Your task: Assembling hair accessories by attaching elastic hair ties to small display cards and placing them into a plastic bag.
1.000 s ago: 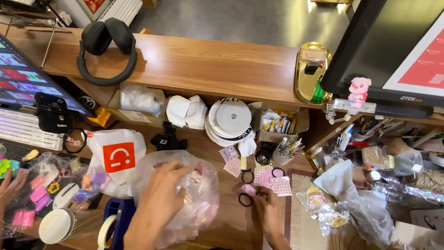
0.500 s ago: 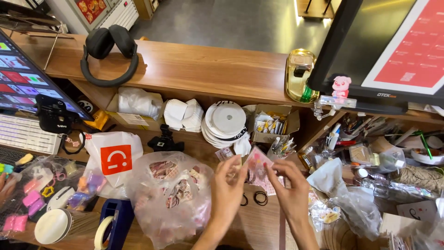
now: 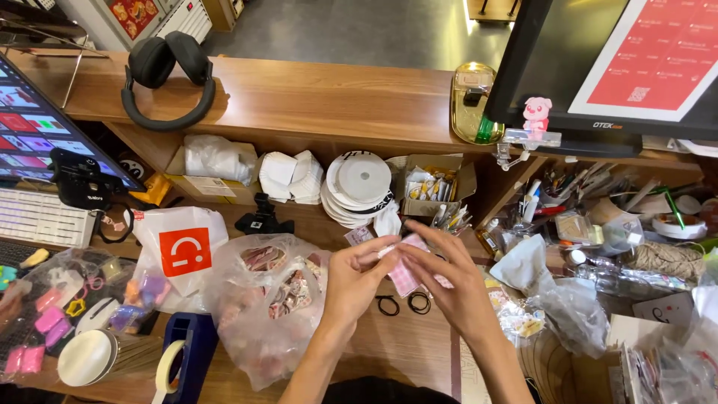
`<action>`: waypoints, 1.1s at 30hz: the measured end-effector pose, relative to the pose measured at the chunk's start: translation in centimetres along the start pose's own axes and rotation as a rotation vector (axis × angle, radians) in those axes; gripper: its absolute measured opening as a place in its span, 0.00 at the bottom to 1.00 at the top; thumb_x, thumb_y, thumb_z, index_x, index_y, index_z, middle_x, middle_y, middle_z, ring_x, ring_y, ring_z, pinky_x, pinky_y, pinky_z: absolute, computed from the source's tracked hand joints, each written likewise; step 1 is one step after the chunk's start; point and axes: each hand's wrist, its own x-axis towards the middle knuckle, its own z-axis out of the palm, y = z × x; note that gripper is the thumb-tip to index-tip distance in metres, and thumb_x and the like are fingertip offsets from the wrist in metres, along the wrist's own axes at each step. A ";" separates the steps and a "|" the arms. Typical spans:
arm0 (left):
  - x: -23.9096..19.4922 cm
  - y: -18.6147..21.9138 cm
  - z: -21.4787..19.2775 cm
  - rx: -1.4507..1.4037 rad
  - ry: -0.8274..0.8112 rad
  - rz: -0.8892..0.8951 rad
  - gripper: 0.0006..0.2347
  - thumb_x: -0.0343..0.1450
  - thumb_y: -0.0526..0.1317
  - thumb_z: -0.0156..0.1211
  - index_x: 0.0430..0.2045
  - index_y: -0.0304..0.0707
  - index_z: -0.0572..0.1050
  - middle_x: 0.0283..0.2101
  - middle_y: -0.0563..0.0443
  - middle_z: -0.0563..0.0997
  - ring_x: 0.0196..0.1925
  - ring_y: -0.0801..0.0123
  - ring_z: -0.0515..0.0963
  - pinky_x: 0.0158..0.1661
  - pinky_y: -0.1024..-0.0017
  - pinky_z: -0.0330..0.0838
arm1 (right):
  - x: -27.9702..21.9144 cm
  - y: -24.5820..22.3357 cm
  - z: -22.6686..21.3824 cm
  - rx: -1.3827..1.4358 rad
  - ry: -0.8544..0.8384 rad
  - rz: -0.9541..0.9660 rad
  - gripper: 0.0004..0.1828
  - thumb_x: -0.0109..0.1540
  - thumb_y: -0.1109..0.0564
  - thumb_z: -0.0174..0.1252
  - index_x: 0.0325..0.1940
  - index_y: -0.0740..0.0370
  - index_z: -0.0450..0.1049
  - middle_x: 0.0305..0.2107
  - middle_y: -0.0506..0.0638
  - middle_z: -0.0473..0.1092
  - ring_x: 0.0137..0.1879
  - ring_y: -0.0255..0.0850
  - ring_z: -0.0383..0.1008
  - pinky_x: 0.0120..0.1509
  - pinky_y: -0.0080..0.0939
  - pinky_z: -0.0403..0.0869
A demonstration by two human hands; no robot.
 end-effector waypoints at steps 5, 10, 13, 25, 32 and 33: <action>0.1 0.9 0.8 -0.171 -0.027 -0.115 0.28 0.65 0.35 0.80 0.64 0.43 0.85 0.47 0.43 0.97 0.56 0.63 0.94 0.70 0.57 0.82 | -0.7 0.0 0.8 0.155 0.126 0.280 0.19 0.66 0.59 0.71 0.63 0.56 0.85 0.56 0.53 0.84 0.65 0.47 0.83 0.74 0.49 0.83; -0.2 -0.9 1.6 -0.239 -0.019 -0.140 0.37 0.66 0.23 0.77 0.76 0.42 0.77 0.47 0.39 0.95 0.52 0.60 0.94 0.60 0.63 0.91 | -0.7 -0.6 0.1 0.173 0.155 0.494 0.15 0.64 0.52 0.73 0.54 0.55 0.91 0.49 0.52 0.88 0.60 0.45 0.86 0.69 0.47 0.84; 0.5 -3.9 1.0 -0.232 -0.080 0.210 0.35 0.68 0.27 0.79 0.75 0.31 0.75 0.45 0.31 0.93 0.49 0.56 0.94 0.53 0.61 0.90 | -1.2 0.0 -0.8 0.335 0.133 0.483 0.13 0.62 0.59 0.78 0.51 0.53 0.95 0.45 0.55 0.90 0.49 0.42 0.87 0.59 0.49 0.84; -1.1 -1.2 2.0 0.185 -0.134 0.207 0.34 0.68 0.31 0.78 0.74 0.46 0.76 0.50 0.46 0.95 0.37 0.73 0.96 0.69 0.57 0.82 | -2.2 0.9 -2.4 -0.222 -0.033 0.125 0.17 0.63 0.53 0.76 0.55 0.59 0.89 0.47 0.53 0.89 0.50 0.46 0.91 0.64 0.51 0.88; -1.4 -0.8 1.9 0.248 -0.081 0.140 0.31 0.72 0.33 0.76 0.74 0.52 0.78 0.38 0.54 0.97 0.26 0.85 0.81 0.50 0.78 0.80 | -2.6 1.9 -0.7 -0.385 -0.054 -0.009 0.18 0.67 0.55 0.73 0.60 0.63 0.86 0.48 0.54 0.88 0.54 0.51 0.89 0.59 0.52 0.83; -1.3 -0.8 1.9 0.262 -0.071 0.127 0.31 0.72 0.34 0.76 0.74 0.53 0.77 0.39 0.54 0.97 0.32 0.83 0.88 0.60 0.75 0.82 | -2.5 1.9 -0.6 -0.390 -0.054 -0.013 0.18 0.67 0.55 0.72 0.59 0.63 0.86 0.48 0.54 0.87 0.54 0.51 0.88 0.58 0.52 0.83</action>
